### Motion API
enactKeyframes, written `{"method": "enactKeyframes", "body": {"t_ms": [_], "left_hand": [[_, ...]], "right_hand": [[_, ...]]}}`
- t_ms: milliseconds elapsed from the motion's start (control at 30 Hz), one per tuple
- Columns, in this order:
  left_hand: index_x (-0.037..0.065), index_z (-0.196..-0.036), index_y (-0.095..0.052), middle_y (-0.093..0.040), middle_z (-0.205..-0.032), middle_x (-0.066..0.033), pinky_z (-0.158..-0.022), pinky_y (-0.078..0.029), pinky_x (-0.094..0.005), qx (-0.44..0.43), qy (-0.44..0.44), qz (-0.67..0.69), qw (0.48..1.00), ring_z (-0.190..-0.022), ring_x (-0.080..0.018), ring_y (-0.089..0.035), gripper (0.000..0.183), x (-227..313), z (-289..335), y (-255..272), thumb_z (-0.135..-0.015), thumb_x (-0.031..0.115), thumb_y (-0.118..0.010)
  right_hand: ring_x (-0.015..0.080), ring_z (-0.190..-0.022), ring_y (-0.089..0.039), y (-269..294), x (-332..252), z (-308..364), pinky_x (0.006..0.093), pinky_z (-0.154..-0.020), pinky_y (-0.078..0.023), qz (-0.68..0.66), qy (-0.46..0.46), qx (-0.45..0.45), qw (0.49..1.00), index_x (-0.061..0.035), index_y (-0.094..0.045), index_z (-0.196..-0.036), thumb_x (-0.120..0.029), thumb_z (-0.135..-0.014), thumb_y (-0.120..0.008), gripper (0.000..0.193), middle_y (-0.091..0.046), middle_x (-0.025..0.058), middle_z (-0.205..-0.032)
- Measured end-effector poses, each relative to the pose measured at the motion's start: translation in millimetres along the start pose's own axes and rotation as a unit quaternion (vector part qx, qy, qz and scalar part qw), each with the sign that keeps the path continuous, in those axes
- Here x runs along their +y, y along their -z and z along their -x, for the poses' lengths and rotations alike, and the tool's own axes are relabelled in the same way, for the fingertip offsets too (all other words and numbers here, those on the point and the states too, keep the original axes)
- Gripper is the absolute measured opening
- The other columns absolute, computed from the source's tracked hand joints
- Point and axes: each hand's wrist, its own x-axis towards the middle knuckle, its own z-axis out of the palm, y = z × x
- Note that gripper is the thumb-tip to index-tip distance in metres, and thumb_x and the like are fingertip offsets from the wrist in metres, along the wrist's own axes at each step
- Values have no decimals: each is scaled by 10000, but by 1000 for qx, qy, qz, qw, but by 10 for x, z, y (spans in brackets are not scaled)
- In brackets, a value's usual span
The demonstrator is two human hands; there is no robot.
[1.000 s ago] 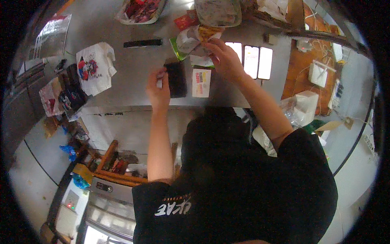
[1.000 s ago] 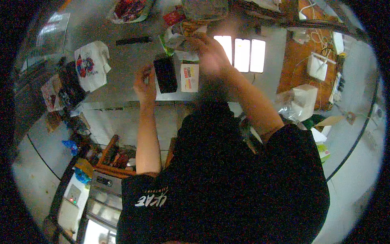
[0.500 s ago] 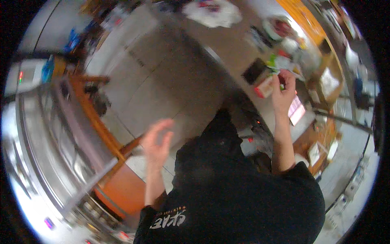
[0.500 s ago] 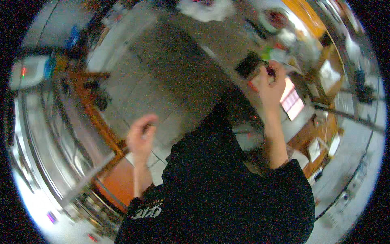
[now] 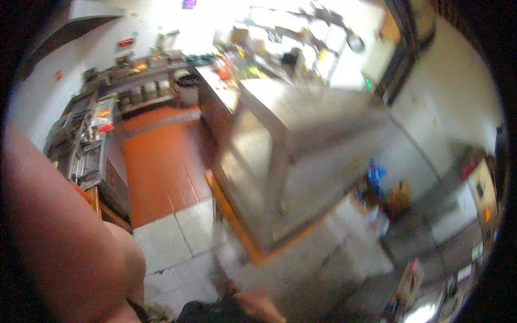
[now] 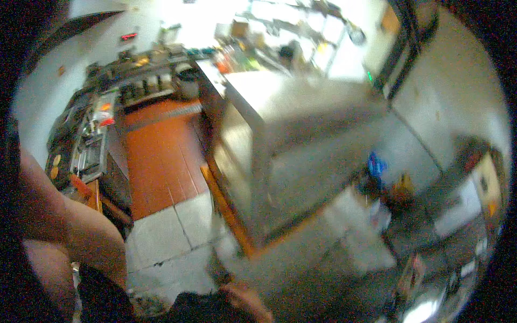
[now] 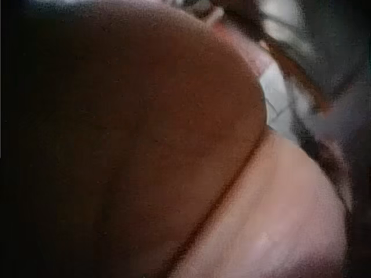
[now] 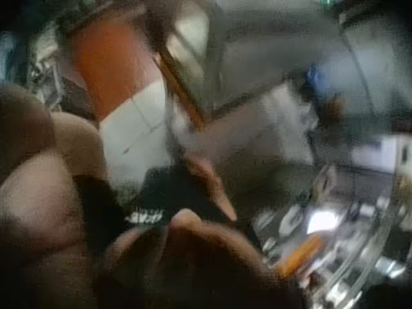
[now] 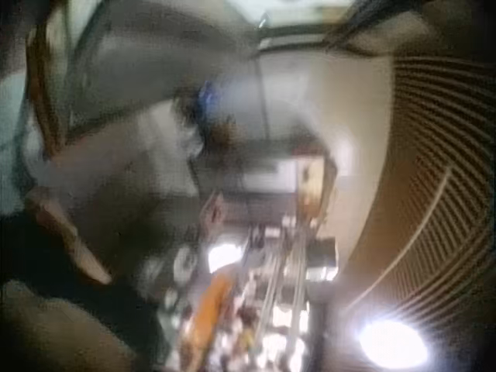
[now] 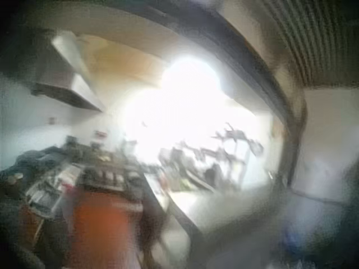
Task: The person assembles a burger by placing lettuce, tomato, and cheese on a bun, then wraps it in paper. They also scoop fried items into containers, place them in bags, and attach receipts to the packages.
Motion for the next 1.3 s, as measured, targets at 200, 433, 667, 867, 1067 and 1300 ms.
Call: {"method": "enactKeyframes", "body": {"t_ms": [200,433,667,867,1067,1300], "left_hand": [[35,-1221,-669,-715,-1153,-74,-908,-562,-316,29,30,-145,989,-1049,-166,-672,252,-292,569,1213,-972,64,-690],[36,-1187,-669,-711,-1108,-77,-890,-563,-314,46,44,-217,974,-1006,-168,-671,216,-954,797,2261,-971,33,-687],[37,-1153,-669,-708,-1064,-80,-873,-563,-312,162,34,-228,959,-962,-170,-671,186,-2502,1000,3812,-970,3,-685],[38,-1123,-669,-705,-1025,-82,-858,-564,-310,256,258,-179,914,-924,-172,-671,166,-5265,2101,4782,-970,-24,-683],[69,-1058,-732,-707,-952,5,-780,-539,-272,57,581,-15,812,-861,-99,-653,175,-7761,3013,3849,-896,46,-792],[20,-1162,-718,-742,-1029,-85,-802,-579,-314,-229,583,60,777,-915,-165,-708,264,-9764,3392,3450,-967,194,-756]], "right_hand": [[288,-806,-672,-155,158,-1481,400,-734,-543,-76,300,-113,944,-74,-722,-1166,-89,-856,-721,311,-700,101,-887],[293,-999,-721,8,-296,-4180,422,-893,-574,45,135,-222,964,-60,-725,-1201,-121,-928,-739,280,-748,160,-1069],[150,-897,-716,334,-17,-6140,314,-847,-580,-235,0,-7,972,-23,-729,-1247,-191,-1029,-675,280,-757,72,-988],[76,-644,-622,600,533,-7297,252,-530,-501,-302,-188,278,892,-15,-723,-1185,-142,-1010,-680,220,-667,8,-813],[100,-678,-642,1286,172,-8325,286,-608,-578,-156,-121,423,885,-34,-688,-1252,-1,-1015,-563,271,-677,73,-1038],[159,-984,-704,2230,477,-9789,293,-885,-581,-278,-173,434,839,29,-707,-1196,77,-978,-576,259,-738,84,-1069]]}}
